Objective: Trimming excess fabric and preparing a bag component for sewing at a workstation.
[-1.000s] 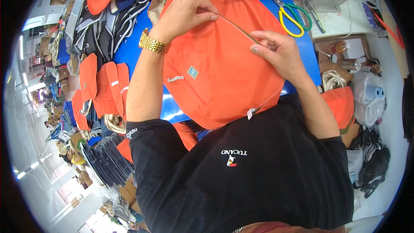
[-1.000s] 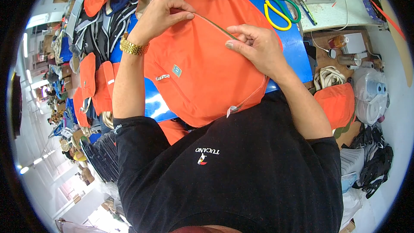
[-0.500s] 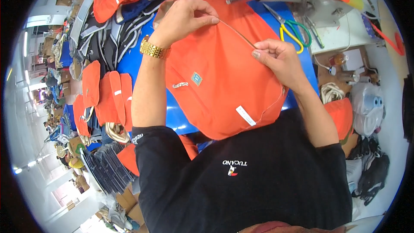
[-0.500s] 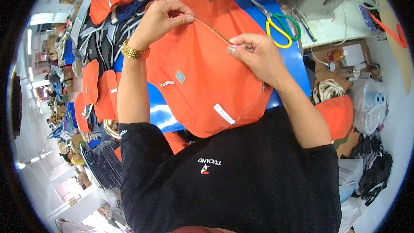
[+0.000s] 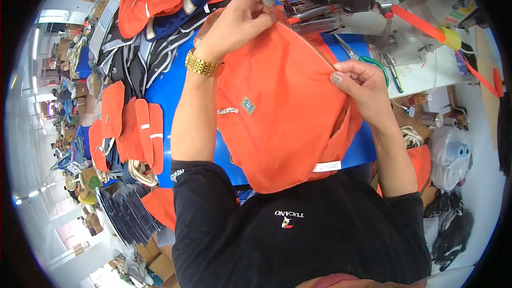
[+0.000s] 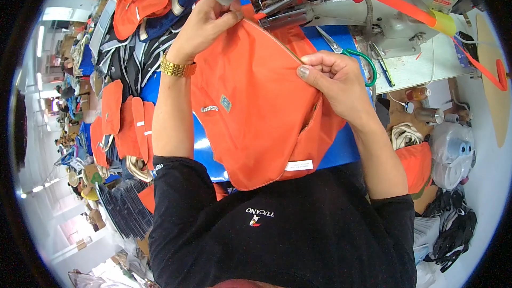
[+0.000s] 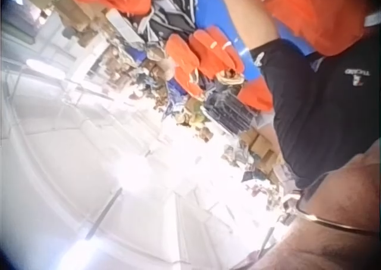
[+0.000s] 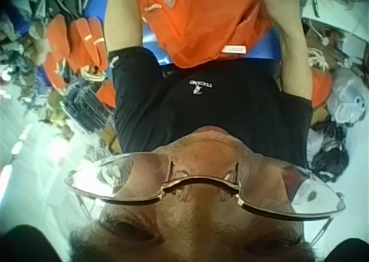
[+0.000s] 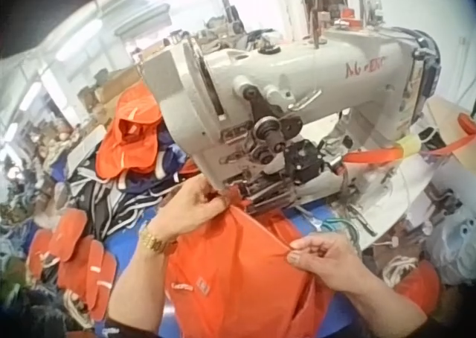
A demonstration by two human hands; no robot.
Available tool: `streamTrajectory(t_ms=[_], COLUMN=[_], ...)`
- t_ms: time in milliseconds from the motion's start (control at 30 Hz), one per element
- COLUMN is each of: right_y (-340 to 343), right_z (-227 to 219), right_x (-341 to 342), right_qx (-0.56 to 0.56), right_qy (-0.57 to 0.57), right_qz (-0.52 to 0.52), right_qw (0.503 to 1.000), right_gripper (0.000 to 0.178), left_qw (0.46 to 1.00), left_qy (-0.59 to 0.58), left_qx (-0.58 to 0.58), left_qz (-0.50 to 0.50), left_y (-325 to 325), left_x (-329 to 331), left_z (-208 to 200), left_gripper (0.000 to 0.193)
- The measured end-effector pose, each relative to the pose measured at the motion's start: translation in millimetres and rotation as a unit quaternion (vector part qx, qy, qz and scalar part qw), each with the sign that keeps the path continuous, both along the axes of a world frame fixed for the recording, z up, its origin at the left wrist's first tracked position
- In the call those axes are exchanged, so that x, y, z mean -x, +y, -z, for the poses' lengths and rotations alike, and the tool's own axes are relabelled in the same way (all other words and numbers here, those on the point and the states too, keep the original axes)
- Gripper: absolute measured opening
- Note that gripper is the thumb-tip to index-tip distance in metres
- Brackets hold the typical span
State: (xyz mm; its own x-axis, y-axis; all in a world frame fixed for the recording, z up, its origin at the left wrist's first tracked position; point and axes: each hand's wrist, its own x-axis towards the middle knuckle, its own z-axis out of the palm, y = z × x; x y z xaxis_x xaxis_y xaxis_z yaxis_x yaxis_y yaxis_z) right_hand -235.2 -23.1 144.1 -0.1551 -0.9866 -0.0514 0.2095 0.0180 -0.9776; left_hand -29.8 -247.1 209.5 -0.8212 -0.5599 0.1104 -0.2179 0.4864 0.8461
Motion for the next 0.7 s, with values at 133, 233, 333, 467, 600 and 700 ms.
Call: streamTrajectory(t_ms=[133, 233, 333, 467, 600, 700], right_y=[-4.7, -8.5, -14.3, -21.4, -25.4, -29.7], right_z=[3.0, 11.1, 8.9, 9.6, 11.2, 10.2], right_x=[-3.3, -7.1, -18.3, -24.2, -31.4, -33.0], right_qx=[0.018, 0.03, 0.028, 0.034, 0.047, 0.052], right_qy=[-0.037, -0.04, -0.055, -0.082, -0.092, -0.043], right_qz=[0.021, 0.038, 0.048, 0.051, 0.057, 0.048], right_qw=[0.999, 0.998, 0.997, 0.995, 0.993, 0.997], right_gripper=[0.018, 0.018, 0.019, 0.02, 0.02, 0.019], left_qw=[1.0, 0.998, 0.997, 0.99, 0.972, 0.962], left_qy=[0.003, 0.041, 0.079, 0.059, 0.031, 0.026], left_qx=[0.02, 0.045, 0.02, 0.126, 0.233, 0.266], left_qz=[-0.02, -0.004, 0.001, -0.006, -0.026, -0.063], left_y=[-5.5, -12.0, -19.3, -33.4, -39.2, -52.6], left_x=[6.1, 15.9, 16.1, 26.2, 31.4, 13.9], left_z=[5.2, 14.6, 16.1, 21.1, 24.9, 37.6], left_gripper=[0.029, 0.03, 0.031, 0.032, 0.032, 0.031])
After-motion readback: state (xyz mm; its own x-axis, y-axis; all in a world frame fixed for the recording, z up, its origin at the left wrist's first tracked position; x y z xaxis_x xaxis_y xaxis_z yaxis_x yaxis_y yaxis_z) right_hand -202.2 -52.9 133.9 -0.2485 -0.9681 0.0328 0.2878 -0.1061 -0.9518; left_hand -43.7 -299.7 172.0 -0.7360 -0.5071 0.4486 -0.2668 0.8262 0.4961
